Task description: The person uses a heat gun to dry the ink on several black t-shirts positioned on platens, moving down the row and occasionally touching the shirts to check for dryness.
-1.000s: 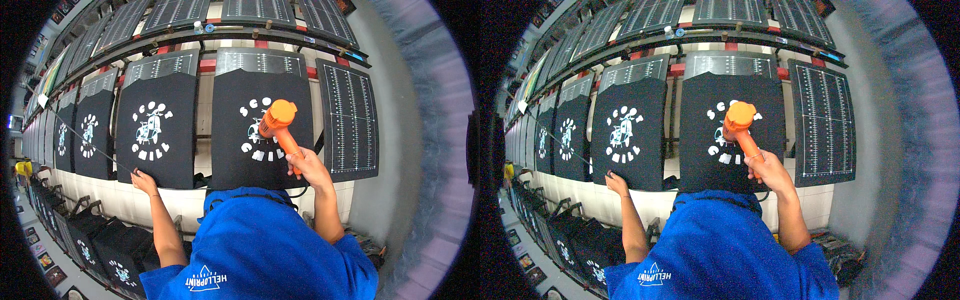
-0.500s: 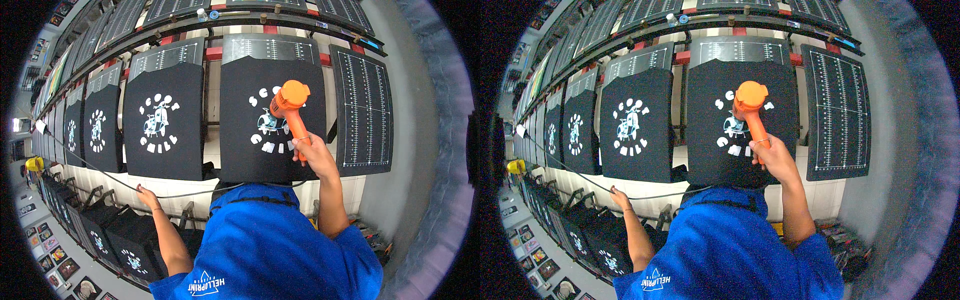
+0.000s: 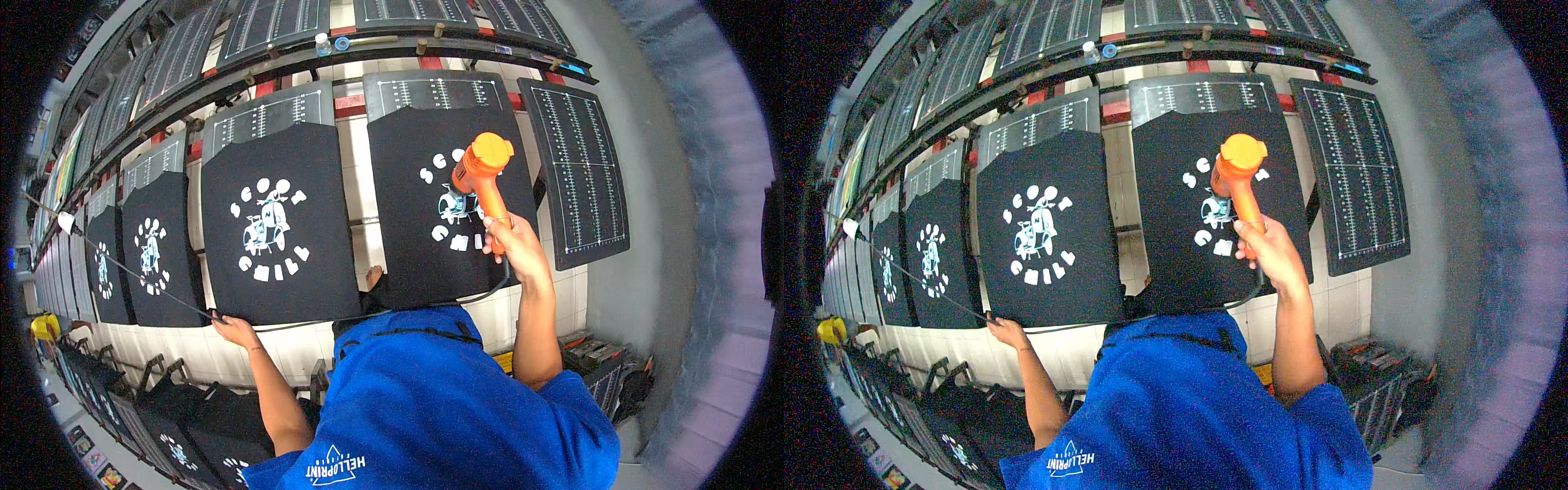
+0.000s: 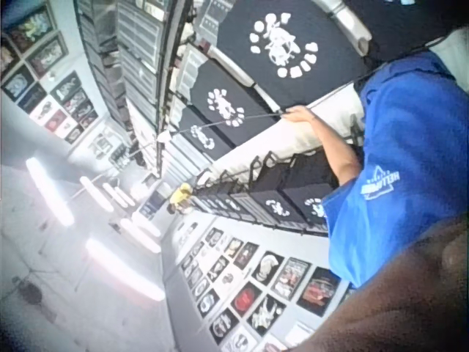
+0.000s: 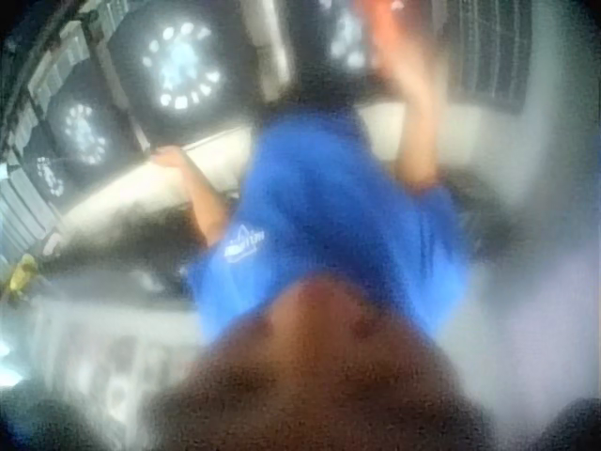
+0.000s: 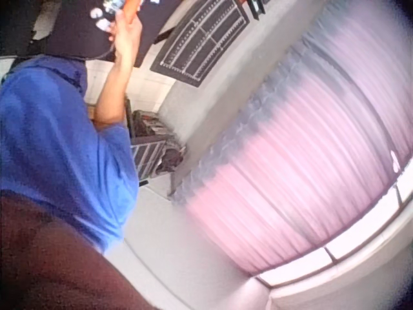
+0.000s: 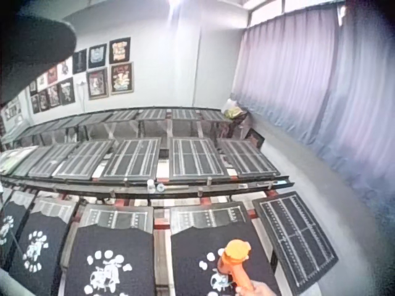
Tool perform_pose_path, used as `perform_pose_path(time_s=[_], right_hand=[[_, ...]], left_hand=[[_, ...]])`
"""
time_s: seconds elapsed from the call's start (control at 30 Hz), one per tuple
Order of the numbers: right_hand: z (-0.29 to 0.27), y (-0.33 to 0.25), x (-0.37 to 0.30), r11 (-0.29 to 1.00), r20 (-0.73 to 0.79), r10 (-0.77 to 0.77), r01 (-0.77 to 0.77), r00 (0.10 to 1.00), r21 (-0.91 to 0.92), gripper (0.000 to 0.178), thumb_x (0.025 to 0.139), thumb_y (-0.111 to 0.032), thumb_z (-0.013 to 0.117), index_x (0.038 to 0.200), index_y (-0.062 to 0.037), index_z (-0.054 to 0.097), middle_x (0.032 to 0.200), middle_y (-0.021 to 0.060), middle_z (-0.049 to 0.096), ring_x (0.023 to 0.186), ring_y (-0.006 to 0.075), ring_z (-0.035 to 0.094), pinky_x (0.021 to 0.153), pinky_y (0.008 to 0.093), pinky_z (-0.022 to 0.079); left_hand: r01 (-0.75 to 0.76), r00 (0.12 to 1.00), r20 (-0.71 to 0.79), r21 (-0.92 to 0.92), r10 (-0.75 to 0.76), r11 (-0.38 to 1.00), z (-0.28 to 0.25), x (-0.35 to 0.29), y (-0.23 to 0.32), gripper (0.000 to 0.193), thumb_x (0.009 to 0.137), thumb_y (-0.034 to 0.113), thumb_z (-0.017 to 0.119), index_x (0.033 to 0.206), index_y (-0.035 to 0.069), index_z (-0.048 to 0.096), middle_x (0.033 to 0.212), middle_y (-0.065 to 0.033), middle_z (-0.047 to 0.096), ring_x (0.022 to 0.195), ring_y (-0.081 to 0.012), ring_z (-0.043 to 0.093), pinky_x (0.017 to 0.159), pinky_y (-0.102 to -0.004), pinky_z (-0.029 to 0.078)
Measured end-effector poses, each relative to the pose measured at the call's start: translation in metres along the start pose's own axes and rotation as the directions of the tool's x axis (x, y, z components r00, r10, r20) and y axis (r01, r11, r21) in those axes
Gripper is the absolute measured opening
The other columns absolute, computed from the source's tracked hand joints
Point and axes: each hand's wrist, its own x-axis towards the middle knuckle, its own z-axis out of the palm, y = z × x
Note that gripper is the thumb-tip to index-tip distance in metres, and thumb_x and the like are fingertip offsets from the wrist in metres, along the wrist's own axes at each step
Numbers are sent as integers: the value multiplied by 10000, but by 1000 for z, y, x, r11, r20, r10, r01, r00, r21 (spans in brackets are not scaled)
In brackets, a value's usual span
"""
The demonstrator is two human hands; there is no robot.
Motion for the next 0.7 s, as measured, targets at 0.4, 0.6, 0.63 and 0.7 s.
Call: perform_pose_path(time_s=[0.4, 0.6, 0.63, 0.7], right_hand=[[24, 3, -13, 998, 9, -8, 9, 1000, -55, 260, 900, -312, 620, 970, -65, 580, 662, -32, 560, 557, 60, 567, 435, 186, 395], [21, 9, -13, 998, 44, -29, 32, 999, -60, 236, 907, -284, 616, 955, -60, 562, 671, -17, 569, 556, 74, 587, 411, 187, 394], [19, 9, -14, 998, 56, -27, 29, 998, -46, 235, 908, -283, 616, 956, -59, 563, 669, -17, 568, 556, 73, 586, 411, 187, 395], [15, 8, -15, 1000, 80, -23, 24, 997, -18, 234, 909, -280, 616, 956, -57, 565, 666, -17, 567, 554, 71, 586, 412, 187, 397]], left_hand=[[92, 996, -11, 161, -92, 983, 12, 1, 36, 436, 959, 262, 437, 1277, -29, 505, 1307, -213, 504, 1234, -355, 448, 1014, -479, 313], [74, 997, -38, 160, -69, 984, 12, 0, 38, 452, 960, 280, 439, 1274, -39, 501, 1308, -212, 503, 1228, -354, 453, 1020, -467, 314], [78, 996, -43, 161, -72, 984, 13, -1, 35, 454, 960, 283, 439, 1273, -39, 502, 1306, -212, 505, 1228, -353, 453, 1021, -465, 313], [87, 995, -54, 164, -80, 983, 15, 0, 28, 457, 960, 290, 439, 1272, -38, 504, 1302, -210, 509, 1228, -350, 453, 1023, -463, 313]])
